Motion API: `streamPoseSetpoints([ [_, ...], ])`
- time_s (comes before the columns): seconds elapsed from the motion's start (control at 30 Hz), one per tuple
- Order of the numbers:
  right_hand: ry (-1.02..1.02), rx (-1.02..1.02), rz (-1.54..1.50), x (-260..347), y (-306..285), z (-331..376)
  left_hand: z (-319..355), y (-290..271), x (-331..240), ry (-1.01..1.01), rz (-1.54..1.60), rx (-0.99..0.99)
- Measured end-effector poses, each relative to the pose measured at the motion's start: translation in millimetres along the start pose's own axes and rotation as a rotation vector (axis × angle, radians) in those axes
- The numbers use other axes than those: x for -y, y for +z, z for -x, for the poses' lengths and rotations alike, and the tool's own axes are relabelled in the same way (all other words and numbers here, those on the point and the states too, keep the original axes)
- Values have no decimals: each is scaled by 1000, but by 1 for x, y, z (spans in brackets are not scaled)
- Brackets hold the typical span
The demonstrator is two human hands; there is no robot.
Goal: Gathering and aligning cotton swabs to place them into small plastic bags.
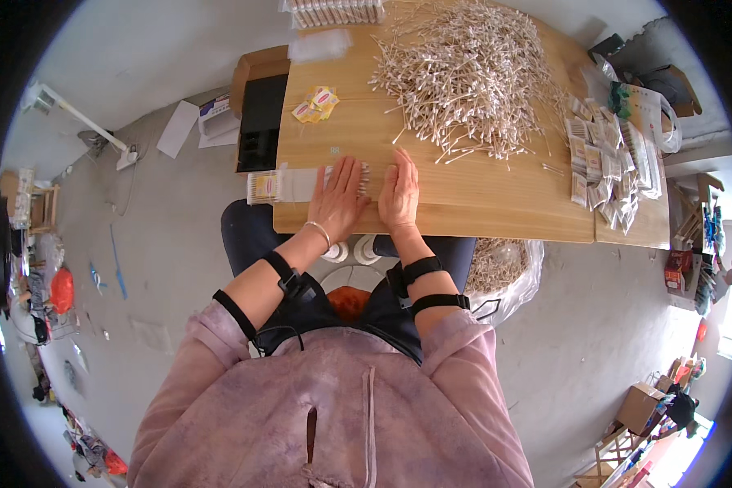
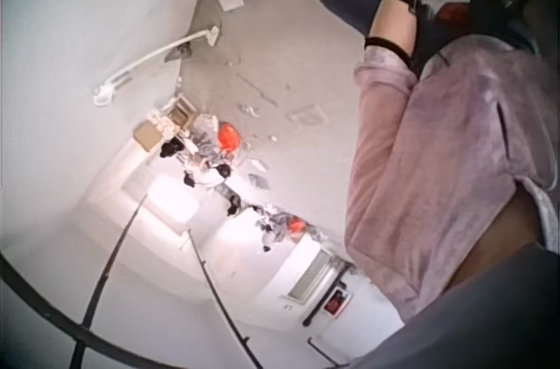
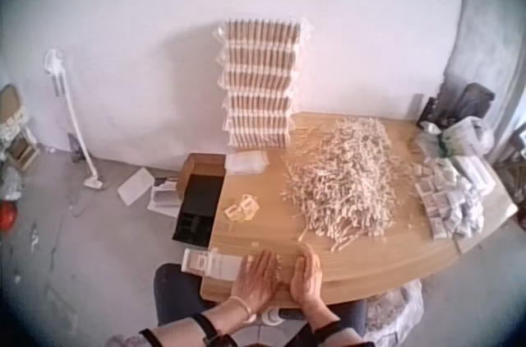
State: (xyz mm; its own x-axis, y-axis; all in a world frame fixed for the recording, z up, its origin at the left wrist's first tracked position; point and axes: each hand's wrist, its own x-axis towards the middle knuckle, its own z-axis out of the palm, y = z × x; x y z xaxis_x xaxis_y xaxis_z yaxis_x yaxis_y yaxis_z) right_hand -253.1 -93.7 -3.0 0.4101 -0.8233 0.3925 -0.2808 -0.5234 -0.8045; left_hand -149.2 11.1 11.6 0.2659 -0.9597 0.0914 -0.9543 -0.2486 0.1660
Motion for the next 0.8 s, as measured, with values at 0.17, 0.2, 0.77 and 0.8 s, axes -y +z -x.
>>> streamPoseSetpoints([
  [0.17, -55, -1, 7, -3, 4, 2, -34, -9, 1, -103, -66, 63],
  [0.2, -68, -2, -8, -3, 4, 2, -34, -7, 2, -109, -80, 60],
  [0.77, -339, 397, 642, 47, 21, 30, 13, 7, 39, -270, 827, -573],
  [0.8, -404, 481, 688, 46, 24, 32, 12, 7, 39, -274, 830, -570],
])
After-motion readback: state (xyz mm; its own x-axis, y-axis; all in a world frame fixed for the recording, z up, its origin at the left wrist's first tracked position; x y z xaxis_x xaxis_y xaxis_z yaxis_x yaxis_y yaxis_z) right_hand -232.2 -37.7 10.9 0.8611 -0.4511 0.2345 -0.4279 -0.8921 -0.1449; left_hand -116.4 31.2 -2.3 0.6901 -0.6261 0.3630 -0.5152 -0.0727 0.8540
